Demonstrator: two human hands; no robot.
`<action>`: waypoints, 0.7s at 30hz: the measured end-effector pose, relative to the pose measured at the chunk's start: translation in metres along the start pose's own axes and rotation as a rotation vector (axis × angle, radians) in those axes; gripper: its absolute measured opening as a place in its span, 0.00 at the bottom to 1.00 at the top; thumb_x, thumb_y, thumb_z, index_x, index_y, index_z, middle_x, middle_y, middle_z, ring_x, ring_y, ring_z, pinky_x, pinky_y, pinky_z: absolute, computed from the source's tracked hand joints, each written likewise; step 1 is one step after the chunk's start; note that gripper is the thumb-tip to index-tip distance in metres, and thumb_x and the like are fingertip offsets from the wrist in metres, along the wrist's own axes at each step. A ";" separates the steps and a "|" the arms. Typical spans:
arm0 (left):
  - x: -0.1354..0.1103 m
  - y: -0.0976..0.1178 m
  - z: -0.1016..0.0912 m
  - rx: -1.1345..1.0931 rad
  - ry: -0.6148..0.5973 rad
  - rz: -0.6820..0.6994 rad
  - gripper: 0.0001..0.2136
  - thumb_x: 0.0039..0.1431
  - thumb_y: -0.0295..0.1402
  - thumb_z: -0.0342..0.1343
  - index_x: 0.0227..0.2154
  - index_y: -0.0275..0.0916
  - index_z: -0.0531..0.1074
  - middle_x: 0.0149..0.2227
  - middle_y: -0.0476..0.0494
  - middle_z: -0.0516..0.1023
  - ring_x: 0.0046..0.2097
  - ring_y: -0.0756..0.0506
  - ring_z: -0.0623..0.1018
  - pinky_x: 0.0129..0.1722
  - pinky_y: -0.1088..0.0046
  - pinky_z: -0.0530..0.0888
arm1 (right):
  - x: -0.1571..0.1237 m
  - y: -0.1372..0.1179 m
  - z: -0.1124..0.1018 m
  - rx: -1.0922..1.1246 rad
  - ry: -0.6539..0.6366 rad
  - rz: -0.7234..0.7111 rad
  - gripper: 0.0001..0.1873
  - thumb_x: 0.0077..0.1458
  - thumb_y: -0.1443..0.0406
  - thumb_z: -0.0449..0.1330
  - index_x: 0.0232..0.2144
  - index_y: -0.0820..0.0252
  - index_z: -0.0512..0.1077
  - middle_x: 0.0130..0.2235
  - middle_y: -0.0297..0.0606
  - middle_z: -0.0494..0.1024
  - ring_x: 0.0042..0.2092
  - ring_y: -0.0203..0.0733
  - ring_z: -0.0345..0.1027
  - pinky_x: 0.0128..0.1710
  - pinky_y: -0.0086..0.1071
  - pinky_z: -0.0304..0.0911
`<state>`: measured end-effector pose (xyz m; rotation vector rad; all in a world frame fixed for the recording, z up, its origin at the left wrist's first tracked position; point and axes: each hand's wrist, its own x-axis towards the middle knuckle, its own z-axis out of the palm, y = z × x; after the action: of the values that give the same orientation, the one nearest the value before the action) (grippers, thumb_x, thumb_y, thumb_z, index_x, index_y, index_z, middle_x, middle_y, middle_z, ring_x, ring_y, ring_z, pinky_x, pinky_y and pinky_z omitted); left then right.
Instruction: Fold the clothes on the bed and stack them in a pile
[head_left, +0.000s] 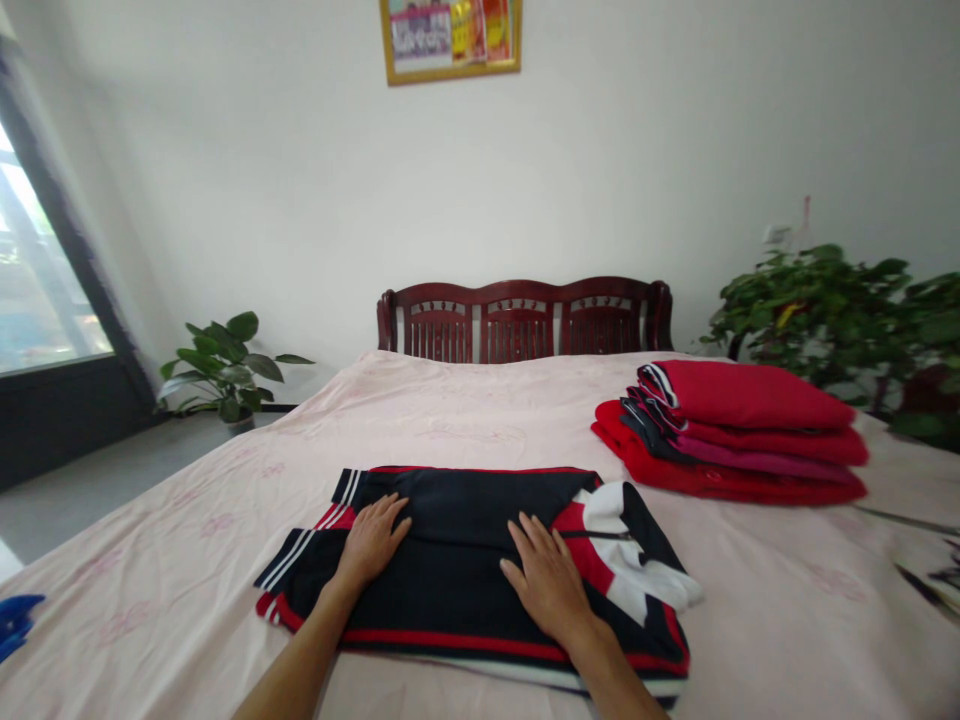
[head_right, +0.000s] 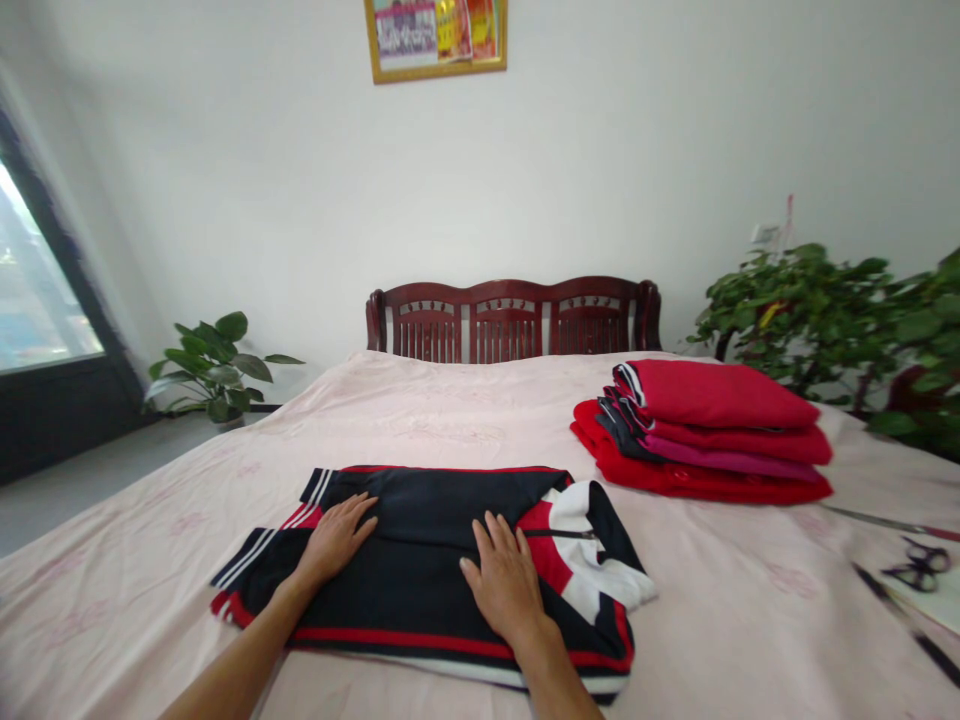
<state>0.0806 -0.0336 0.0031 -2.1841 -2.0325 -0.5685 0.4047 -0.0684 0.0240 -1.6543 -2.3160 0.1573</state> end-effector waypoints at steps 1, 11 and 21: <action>0.000 0.000 0.000 0.001 0.002 0.000 0.22 0.66 0.44 0.46 0.58 0.42 0.68 0.62 0.41 0.68 0.64 0.39 0.66 0.63 0.57 0.62 | 0.000 0.000 0.000 0.001 0.000 0.000 0.33 0.63 0.51 0.46 0.66 0.58 0.57 0.69 0.40 0.53 0.70 0.49 0.42 0.67 0.47 0.37; 0.000 0.002 -0.003 -0.007 -0.027 -0.007 0.23 0.66 0.44 0.46 0.59 0.41 0.68 0.63 0.40 0.67 0.64 0.39 0.65 0.63 0.57 0.60 | 0.001 0.001 0.001 0.003 0.001 0.000 0.33 0.63 0.51 0.46 0.66 0.57 0.57 0.69 0.40 0.53 0.70 0.49 0.42 0.68 0.47 0.36; -0.001 0.002 -0.003 -0.002 -0.004 -0.001 0.22 0.66 0.44 0.46 0.58 0.41 0.68 0.62 0.41 0.68 0.64 0.40 0.66 0.63 0.58 0.61 | 0.000 0.000 0.001 -0.003 0.000 0.006 0.33 0.63 0.51 0.47 0.66 0.58 0.57 0.69 0.40 0.53 0.70 0.49 0.42 0.68 0.47 0.36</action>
<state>0.0821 -0.0355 0.0061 -2.1865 -2.0363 -0.5673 0.4045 -0.0685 0.0233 -1.6629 -2.3121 0.1553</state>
